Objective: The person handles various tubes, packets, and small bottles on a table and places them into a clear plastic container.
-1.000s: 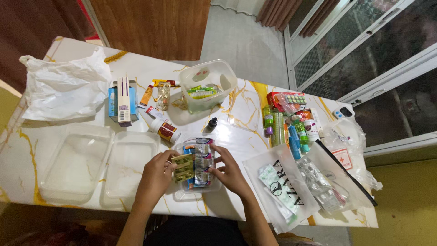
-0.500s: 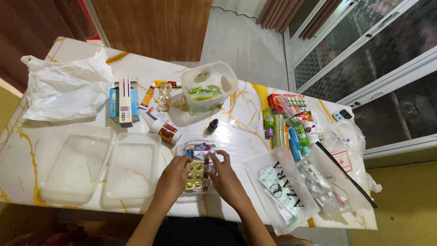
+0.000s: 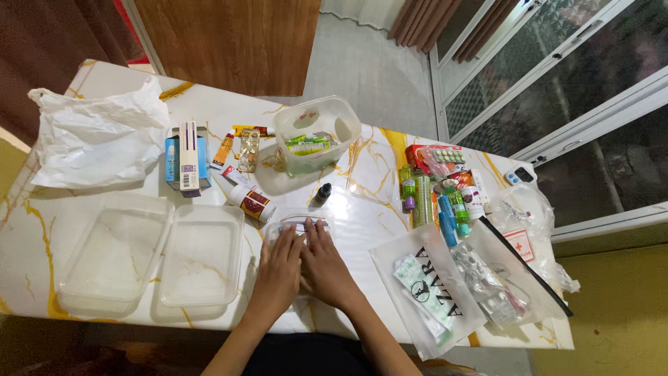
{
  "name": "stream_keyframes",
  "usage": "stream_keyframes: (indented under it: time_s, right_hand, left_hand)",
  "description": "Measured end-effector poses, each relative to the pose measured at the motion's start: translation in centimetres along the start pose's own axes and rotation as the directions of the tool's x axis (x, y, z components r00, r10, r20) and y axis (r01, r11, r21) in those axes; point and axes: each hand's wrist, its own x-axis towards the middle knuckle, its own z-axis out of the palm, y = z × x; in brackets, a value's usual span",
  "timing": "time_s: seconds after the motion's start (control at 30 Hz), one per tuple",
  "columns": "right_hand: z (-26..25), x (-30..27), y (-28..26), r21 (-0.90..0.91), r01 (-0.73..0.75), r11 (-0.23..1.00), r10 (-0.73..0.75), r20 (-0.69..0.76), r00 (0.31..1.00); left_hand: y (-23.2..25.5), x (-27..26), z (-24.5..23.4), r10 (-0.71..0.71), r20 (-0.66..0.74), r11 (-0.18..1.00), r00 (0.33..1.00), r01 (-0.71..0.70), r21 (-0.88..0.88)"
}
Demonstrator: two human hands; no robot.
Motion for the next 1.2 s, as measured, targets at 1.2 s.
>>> stream_keyframes:
  time_s: [1.2]
  right_hand:
    - [-2.0, 0.0, 5.5, -0.106, -0.185, 0.977, 0.17, -0.132, 0.977]
  left_hand:
    - [1.8, 0.8, 0.9, -0.018, 0.122, 0.996, 0.992, 0.008, 0.085]
